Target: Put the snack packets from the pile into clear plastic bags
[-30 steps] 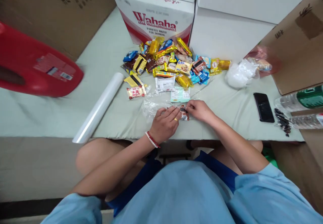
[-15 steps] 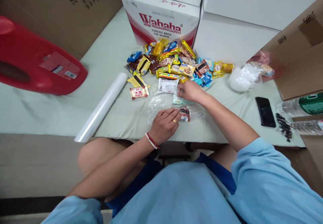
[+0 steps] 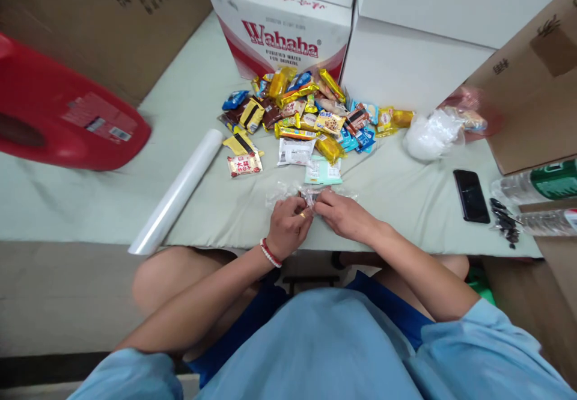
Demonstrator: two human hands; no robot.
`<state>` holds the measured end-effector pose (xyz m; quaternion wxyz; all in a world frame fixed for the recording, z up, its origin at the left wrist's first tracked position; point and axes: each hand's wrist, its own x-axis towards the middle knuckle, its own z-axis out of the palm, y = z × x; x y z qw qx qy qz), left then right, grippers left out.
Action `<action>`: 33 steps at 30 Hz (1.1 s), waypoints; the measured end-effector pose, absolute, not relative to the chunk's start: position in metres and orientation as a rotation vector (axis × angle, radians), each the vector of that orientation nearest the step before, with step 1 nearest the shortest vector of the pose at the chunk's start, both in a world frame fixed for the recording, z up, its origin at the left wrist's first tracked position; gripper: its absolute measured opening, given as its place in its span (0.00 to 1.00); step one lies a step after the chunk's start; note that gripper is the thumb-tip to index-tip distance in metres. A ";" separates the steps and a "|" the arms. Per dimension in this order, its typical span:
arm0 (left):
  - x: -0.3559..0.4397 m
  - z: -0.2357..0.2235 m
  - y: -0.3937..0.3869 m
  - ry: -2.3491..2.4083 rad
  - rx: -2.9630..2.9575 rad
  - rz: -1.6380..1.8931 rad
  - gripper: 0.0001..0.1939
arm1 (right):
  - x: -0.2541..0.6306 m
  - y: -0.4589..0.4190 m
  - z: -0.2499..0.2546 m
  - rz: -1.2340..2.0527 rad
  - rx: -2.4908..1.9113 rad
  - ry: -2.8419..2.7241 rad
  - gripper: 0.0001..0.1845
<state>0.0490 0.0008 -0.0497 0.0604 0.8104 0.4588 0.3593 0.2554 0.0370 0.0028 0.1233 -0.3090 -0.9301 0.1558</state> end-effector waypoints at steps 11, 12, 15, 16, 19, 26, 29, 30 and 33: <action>0.006 -0.039 0.052 1.538 1.927 1.241 0.46 | 0.250 0.037 -0.013 0.803 -0.960 -2.530 0.23; 0.005 -0.037 0.058 1.460 1.953 1.180 0.47 | 0.249 0.038 -0.012 0.817 -0.958 -2.526 0.23; 0.000 -0.024 0.064 1.189 2.046 1.059 0.22 | 0.248 0.039 -0.008 0.881 -0.969 -2.479 0.22; -0.004 -0.019 0.061 1.121 2.082 1.051 0.14 | 0.247 0.039 -0.007 0.891 -0.991 -2.460 0.21; -0.021 -0.006 0.047 1.018 2.214 0.956 0.12 | 0.249 0.038 -0.006 0.850 -1.054 -2.426 0.19; -0.018 -0.028 0.039 1.445 2.147 0.690 0.19 | 0.249 0.034 -0.014 0.685 -1.008 -2.455 0.23; -0.008 -0.037 0.044 1.558 2.185 0.645 0.25 | 0.247 0.032 -0.011 0.725 -0.937 -2.469 0.24; -0.008 -0.037 0.045 1.564 2.206 0.616 0.20 | 0.247 0.032 -0.009 0.732 -0.925 -2.471 0.24; -0.016 -0.028 0.046 1.558 2.144 0.680 0.08 | 0.247 0.031 -0.006 0.750 -0.928 -2.444 0.22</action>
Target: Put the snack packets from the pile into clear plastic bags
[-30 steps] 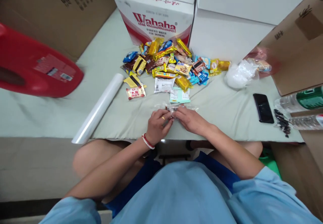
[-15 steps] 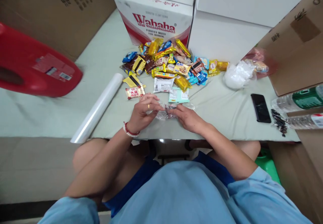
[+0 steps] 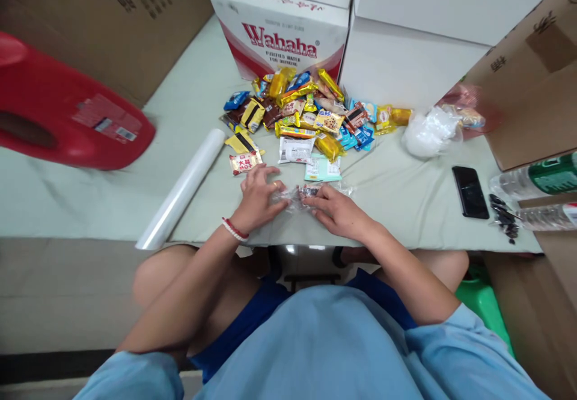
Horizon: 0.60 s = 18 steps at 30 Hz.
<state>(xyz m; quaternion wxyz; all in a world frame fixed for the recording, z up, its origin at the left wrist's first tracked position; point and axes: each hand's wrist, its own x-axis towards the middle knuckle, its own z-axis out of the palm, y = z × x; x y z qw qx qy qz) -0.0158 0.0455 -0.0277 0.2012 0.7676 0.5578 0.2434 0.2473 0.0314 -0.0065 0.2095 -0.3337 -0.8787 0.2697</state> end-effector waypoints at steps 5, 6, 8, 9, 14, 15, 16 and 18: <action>-0.010 -0.007 0.034 1.401 1.581 0.906 0.08 | 0.242 0.033 -0.011 0.778 -0.971 -2.394 0.19; -0.003 -0.004 0.030 1.363 1.485 0.925 0.09 | 0.238 0.033 -0.011 0.775 -0.975 -2.400 0.19; 0.013 -0.002 0.025 1.265 1.417 0.941 0.11 | 0.232 0.032 -0.010 0.762 -0.965 -2.411 0.17; 0.021 -0.002 0.023 1.229 1.456 0.945 0.13 | 0.230 0.031 -0.008 0.758 -0.947 -2.411 0.16; 0.042 -0.014 0.020 1.355 2.066 0.836 0.19 | 0.246 0.029 0.002 0.865 -0.903 -2.341 0.17; 0.044 -0.018 0.019 1.405 2.187 0.789 0.18 | 0.252 0.029 0.001 0.883 -0.977 -2.279 0.17; 0.047 -0.022 0.018 1.450 2.295 0.747 0.17 | 0.258 0.029 -0.001 0.863 -1.097 -2.187 0.17; 0.053 -0.030 0.015 1.510 2.463 0.698 0.15 | 0.268 0.031 -0.010 0.686 -1.398 -1.978 0.16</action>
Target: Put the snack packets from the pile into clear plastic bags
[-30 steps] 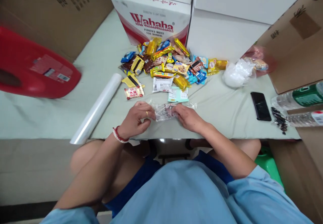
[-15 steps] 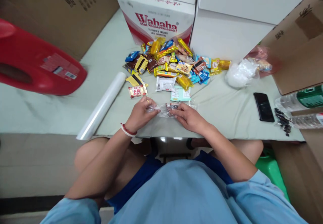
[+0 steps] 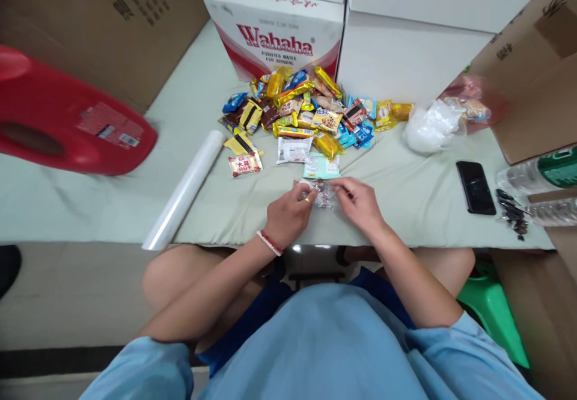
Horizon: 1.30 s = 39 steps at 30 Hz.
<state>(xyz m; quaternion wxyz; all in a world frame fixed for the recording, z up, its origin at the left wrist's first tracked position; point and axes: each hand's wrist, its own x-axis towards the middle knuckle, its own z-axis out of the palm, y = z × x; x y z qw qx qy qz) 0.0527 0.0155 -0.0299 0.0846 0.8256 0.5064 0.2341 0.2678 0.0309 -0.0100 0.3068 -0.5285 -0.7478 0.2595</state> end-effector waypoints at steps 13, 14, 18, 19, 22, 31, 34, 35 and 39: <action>0.065 -0.045 0.013 1.522 2.597 0.749 0.16 | 0.256 0.029 0.000 0.748 -1.619 -1.894 0.05; 0.064 -0.045 0.013 1.511 2.599 0.765 0.15 | 0.246 0.033 0.003 0.783 -1.575 -1.900 0.05; 0.046 -0.044 0.015 1.355 2.399 1.010 0.14 | 0.211 0.047 -0.004 0.845 -1.412 -1.914 0.05; 0.039 -0.045 0.016 1.328 2.273 1.095 0.18 | 0.207 0.048 -0.009 0.847 -1.397 -1.903 0.05; 0.022 -0.049 0.023 1.484 1.850 1.273 0.29 | 0.203 0.045 -0.022 0.909 -1.401 -1.808 0.06; 0.035 -0.031 0.013 1.359 1.915 1.128 0.15 | 0.213 0.016 -0.020 1.335 -1.353 -1.275 0.19; 0.040 -0.024 -0.002 1.141 2.186 1.188 0.21 | 0.215 -0.003 -0.019 1.498 -1.257 -1.140 0.23; 0.041 -0.024 -0.005 1.038 2.222 1.199 0.22 | 0.216 -0.008 -0.020 1.526 -1.250 -1.084 0.24; 0.042 -0.032 -0.012 0.674 2.043 1.224 0.30 | 0.223 -0.025 -0.026 1.587 -1.267 -0.819 0.26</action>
